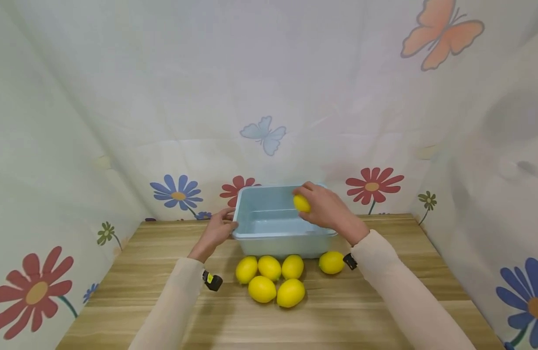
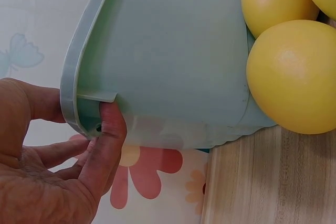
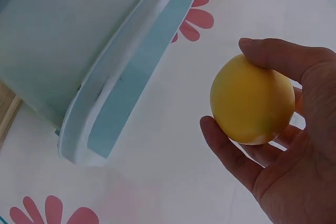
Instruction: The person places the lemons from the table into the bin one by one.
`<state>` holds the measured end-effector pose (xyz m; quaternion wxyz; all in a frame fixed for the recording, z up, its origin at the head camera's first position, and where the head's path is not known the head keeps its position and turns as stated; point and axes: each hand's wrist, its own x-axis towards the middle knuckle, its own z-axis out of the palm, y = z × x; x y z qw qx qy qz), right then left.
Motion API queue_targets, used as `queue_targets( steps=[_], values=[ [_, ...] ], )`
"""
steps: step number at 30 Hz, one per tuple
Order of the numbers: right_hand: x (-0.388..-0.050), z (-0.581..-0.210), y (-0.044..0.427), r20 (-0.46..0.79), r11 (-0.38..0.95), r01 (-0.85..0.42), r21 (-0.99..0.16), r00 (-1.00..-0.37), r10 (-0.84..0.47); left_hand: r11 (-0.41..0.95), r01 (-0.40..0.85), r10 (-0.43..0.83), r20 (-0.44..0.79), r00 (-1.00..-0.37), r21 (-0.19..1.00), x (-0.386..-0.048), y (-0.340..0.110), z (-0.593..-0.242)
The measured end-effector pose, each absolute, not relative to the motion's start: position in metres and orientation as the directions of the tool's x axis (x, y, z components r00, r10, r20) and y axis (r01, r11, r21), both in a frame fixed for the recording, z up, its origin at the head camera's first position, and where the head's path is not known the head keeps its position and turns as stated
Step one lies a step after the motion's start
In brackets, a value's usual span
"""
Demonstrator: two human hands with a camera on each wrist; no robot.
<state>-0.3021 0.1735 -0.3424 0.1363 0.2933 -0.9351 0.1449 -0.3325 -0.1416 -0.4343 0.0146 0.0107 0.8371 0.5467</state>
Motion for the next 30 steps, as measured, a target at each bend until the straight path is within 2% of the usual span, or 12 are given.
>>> queue_targets(
  steps=[15, 30],
  values=[
    [-0.345, -0.333, 0.176, 0.141, 0.862, -0.446, -0.242, -0.895, -0.423, 0.397, -0.001, 0.045, -0.020, -0.999, 0.918, -0.332, -0.142, -0.431],
    [-0.377, -0.341, 0.177, -0.010, 0.885, -0.405, -0.230, -0.908, -0.418, 0.402, -0.016, 0.033, -0.032, -0.999, 0.916, -0.333, -0.140, -0.430]
  ],
)
